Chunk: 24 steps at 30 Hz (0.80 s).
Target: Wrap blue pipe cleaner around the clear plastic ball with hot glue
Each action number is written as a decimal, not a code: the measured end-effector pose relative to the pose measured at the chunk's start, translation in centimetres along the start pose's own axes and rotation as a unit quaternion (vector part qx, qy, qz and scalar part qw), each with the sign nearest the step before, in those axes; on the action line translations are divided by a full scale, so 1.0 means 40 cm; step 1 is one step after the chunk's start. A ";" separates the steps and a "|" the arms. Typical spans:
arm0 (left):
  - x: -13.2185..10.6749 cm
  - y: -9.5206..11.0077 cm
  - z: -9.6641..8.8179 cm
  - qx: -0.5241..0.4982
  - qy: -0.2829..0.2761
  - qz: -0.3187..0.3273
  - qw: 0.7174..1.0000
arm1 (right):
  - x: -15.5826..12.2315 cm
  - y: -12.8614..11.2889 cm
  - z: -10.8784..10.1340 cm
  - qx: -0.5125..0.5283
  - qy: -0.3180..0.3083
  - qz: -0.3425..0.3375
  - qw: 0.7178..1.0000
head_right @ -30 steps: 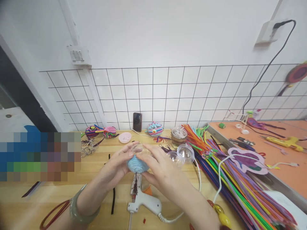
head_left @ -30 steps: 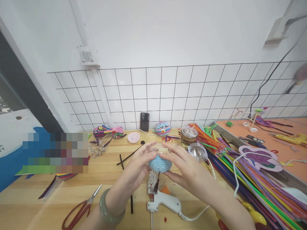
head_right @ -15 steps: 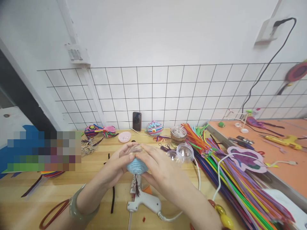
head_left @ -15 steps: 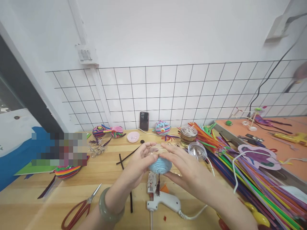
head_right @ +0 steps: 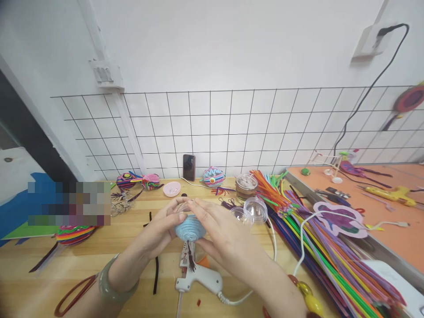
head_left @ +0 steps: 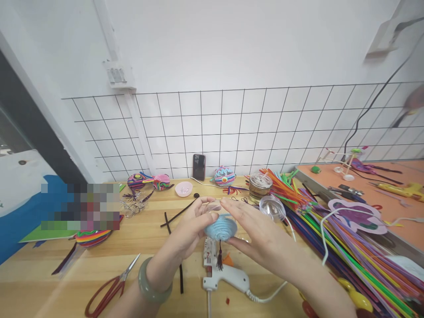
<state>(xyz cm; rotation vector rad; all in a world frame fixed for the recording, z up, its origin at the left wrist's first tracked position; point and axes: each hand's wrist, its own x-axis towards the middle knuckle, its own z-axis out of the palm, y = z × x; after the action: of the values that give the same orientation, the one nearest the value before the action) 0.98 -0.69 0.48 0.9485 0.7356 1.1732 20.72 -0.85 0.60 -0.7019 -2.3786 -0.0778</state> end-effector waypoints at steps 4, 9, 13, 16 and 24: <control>0.003 0.005 0.000 -0.022 0.023 -0.005 0.999 | -0.006 0.011 -0.020 -0.006 -0.010 0.033 0.999; 0.014 0.004 -0.012 -0.058 0.022 -0.037 0.997 | -0.003 0.027 -0.055 -0.021 0.037 0.063 0.997; 0.025 -0.002 -0.026 -0.109 -0.017 -0.073 0.991 | 0.002 0.038 -0.063 -0.041 0.121 0.087 0.988; 0.031 0.003 -0.036 -0.143 -0.026 -0.086 0.986 | 0.002 0.033 -0.059 -0.032 0.196 0.121 0.973; 0.042 0.041 -0.051 -0.157 0.083 -0.037 0.983 | 0.016 -0.031 -0.030 0.043 0.106 0.097 0.989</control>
<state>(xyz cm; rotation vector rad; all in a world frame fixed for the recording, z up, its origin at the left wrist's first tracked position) -1.10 1.56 1.08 0.5607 0.6864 1.2697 20.35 -1.87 2.08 -0.8365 -2.0886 0.0331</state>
